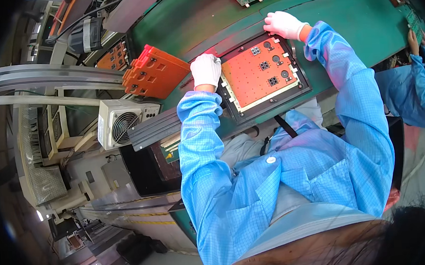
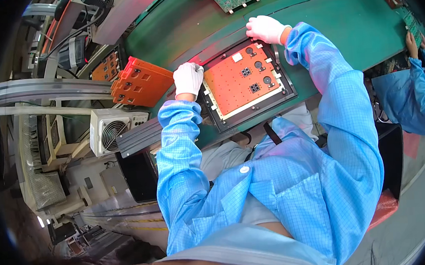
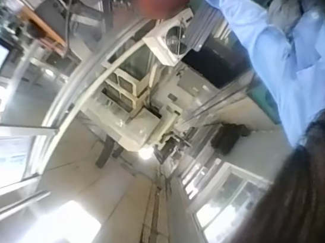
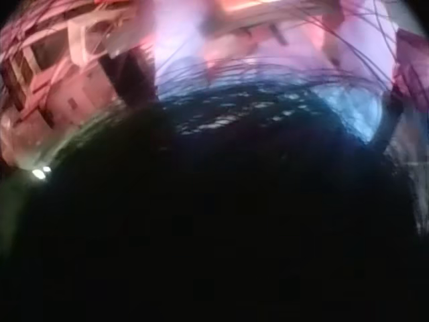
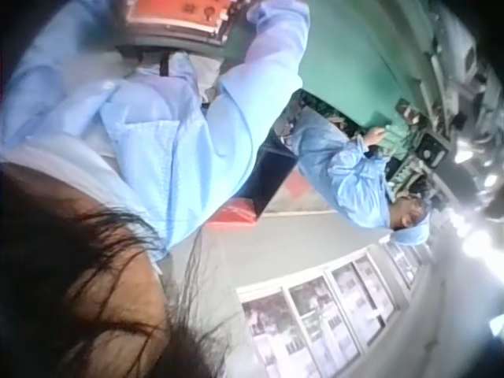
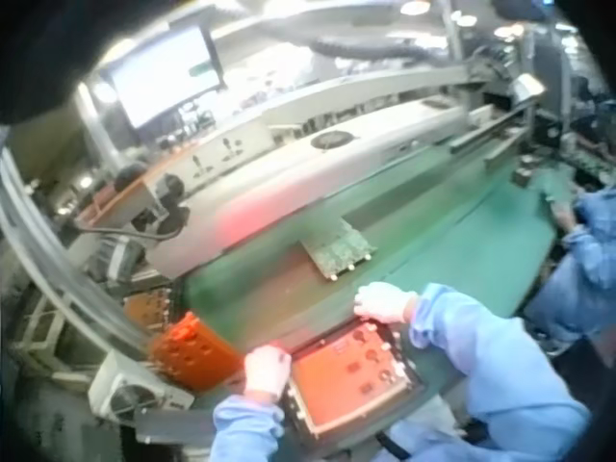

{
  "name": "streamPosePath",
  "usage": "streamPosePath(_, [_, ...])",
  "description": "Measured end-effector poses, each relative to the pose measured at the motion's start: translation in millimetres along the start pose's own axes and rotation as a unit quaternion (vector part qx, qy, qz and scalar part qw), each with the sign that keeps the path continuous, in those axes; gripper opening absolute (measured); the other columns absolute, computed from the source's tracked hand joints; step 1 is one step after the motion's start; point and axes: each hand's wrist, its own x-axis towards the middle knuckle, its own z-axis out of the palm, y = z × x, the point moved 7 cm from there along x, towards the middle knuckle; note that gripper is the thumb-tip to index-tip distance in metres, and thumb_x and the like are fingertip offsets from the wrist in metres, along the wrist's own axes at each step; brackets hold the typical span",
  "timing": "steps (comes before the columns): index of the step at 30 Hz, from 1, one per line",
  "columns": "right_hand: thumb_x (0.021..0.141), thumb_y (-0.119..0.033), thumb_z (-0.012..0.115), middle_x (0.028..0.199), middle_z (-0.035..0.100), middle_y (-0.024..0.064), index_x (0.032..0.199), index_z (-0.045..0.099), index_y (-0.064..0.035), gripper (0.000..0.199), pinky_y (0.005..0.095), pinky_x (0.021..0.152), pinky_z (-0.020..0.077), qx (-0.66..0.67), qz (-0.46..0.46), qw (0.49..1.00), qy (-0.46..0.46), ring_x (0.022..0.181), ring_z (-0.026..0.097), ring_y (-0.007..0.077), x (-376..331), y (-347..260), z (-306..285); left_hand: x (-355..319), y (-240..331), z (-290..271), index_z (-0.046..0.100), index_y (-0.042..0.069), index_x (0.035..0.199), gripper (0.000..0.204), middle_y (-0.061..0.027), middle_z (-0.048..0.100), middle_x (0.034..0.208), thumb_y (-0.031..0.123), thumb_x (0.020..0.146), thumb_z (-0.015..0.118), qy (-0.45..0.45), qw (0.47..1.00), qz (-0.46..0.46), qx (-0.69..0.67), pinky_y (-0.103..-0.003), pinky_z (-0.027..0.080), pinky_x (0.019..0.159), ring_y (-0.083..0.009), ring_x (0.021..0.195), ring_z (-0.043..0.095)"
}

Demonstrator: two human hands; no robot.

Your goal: Assembling components and placing templates onto PCB boards at an industrial assembly line workstation.

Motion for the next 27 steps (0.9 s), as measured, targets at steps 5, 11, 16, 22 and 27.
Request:
streamPosePath(5, [0.078, -0.028, 0.063, 0.083, 0.055, 0.0148, 0.139, 0.034, -0.0134, 0.069, 0.0423, 0.069, 0.045, 0.055, 0.147, 0.987, 0.025, 0.079, 0.054, 0.0329, -39, -27, -31, -40, -14, -6, 0.065, 0.01, 0.096, 0.023, -0.0112, 0.065, 0.091, 0.02, 0.075, 0.065, 0.072, 0.985, -0.044, -0.15, -0.039, 0.049, 0.078, -0.029, 0.09, 0.061])
streamPosePath(11, [0.077, -0.028, 0.06, 0.074, 0.059, 0.0231, 0.147, 0.012, -0.0136, 0.086, 0.0456, 0.066, 0.0467, 0.242, 0.229, 0.934, -0.132, 0.07, 0.059, 0.0391, -120, -91, -12, -133, 44, -32, 0.038, 0.012, 0.135, 0.064, -0.023, 0.032, 0.14, 0.02, 0.077, 0.064, -0.063, 0.959, -0.122, -0.249, -0.046, 0.028, 0.107, -0.0398, 0.129, 0.031])
streamPosePath(16, [0.07, -0.015, 0.055, 0.073, 0.059, 0.0217, 0.147, 0.013, -0.0133, 0.087, 0.0451, 0.066, 0.0468, 0.249, 0.288, 0.924, -0.048, 0.07, 0.059, 0.0391, -123, -99, -12, -157, 55, -14, 0.037, 0.006, 0.135, 0.063, -0.0211, 0.031, 0.142, 0.005, 0.075, 0.058, 0.059, 0.919, -0.182, -0.346, -0.043, 0.025, 0.109, -0.0374, 0.131, 0.03])
streamPosePath(22, [0.068, -0.01, 0.055, 0.085, 0.06, 0.0177, 0.142, 0.028, -0.0095, 0.079, 0.0423, 0.072, 0.0462, 0.174, 0.292, 0.94, -0.015, 0.083, 0.057, 0.0348, -111, -99, -37, -150, 61, -31, 0.046, 0.003, 0.125, 0.063, -0.0136, 0.051, 0.127, -0.008, 0.063, 0.046, 0.118, 0.949, -0.099, -0.276, -0.044, 0.03, 0.105, -0.0352, 0.12, 0.044])
streamPosePath(27, [0.073, -0.008, 0.055, 0.119, 0.05, 0.0206, 0.133, 0.038, -0.0014, 0.063, 0.0424, 0.089, 0.0424, 0.043, 0.172, 0.977, 0.115, 0.101, 0.051, 0.0369, -79, -100, -59, -142, 67, -51, 0.055, 0.002, 0.114, 0.048, -0.0135, 0.061, 0.107, -0.006, 0.067, 0.05, 0.131, 0.977, -0.049, -0.16, -0.045, 0.039, 0.095, -0.035, 0.111, 0.051])
